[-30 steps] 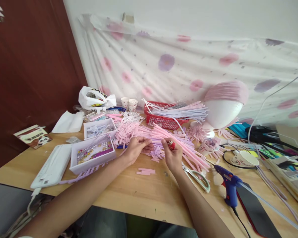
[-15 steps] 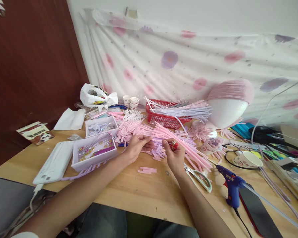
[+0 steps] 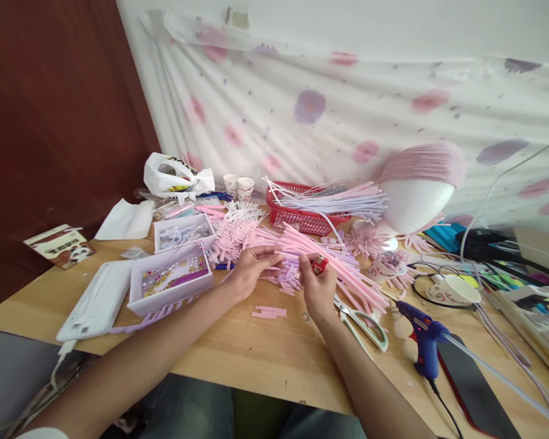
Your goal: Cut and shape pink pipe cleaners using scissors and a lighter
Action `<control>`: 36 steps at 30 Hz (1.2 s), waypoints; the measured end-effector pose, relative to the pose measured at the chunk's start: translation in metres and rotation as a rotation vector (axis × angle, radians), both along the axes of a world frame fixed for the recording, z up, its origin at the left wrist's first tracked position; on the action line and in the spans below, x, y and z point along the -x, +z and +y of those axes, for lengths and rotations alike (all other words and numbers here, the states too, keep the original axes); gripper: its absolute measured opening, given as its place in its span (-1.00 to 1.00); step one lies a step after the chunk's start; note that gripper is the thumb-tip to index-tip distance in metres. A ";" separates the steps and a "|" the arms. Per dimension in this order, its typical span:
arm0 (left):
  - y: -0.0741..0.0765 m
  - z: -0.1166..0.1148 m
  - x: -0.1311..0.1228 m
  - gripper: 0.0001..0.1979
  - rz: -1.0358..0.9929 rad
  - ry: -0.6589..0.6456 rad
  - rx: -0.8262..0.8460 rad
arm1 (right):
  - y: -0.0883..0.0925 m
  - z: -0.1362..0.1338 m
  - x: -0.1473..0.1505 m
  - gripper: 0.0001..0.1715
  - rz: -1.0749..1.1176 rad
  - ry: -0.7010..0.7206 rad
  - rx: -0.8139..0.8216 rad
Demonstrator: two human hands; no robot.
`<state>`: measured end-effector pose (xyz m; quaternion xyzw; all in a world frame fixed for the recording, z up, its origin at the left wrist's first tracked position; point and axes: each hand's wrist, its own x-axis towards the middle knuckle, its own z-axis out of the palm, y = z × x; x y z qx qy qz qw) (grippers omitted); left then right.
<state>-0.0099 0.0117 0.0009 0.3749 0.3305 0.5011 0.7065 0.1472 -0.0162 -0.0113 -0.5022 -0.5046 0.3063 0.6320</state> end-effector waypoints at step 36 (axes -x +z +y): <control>-0.005 -0.005 -0.001 -0.68 0.483 0.062 -0.490 | 0.004 0.000 0.003 -0.66 0.173 0.141 0.122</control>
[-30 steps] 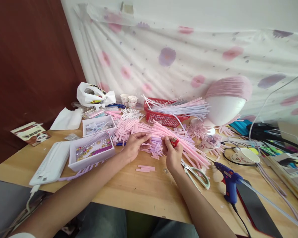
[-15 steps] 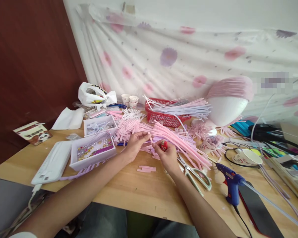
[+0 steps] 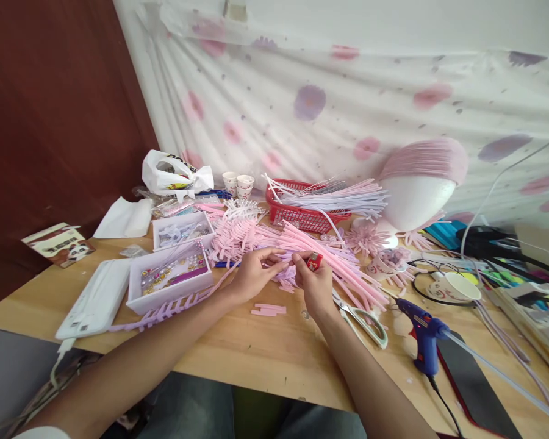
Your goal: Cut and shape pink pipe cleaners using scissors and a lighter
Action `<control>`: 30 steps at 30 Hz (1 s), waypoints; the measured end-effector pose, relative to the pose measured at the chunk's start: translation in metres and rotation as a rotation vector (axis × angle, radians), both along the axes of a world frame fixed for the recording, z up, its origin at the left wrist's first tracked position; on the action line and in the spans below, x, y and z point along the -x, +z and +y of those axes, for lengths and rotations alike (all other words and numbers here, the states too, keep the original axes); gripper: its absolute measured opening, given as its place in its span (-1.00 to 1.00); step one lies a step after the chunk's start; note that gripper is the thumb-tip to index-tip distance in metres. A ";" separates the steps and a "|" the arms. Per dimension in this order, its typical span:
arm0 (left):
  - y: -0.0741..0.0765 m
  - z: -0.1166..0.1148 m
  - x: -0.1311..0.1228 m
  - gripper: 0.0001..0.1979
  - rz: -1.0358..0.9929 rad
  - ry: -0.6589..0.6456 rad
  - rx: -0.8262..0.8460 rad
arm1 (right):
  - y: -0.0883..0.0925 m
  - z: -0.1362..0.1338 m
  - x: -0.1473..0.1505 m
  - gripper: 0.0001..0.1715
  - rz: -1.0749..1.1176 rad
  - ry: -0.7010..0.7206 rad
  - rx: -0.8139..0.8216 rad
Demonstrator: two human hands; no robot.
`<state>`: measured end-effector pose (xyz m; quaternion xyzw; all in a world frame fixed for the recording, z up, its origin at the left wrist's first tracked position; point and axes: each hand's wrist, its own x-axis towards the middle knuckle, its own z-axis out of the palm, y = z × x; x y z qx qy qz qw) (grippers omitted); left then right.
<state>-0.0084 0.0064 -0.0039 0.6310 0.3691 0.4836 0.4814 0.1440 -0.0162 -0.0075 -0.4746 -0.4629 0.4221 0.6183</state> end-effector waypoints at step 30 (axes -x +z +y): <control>-0.001 0.005 -0.003 -0.66 -0.304 0.084 0.190 | 0.009 -0.003 0.000 -0.54 -0.006 0.106 0.174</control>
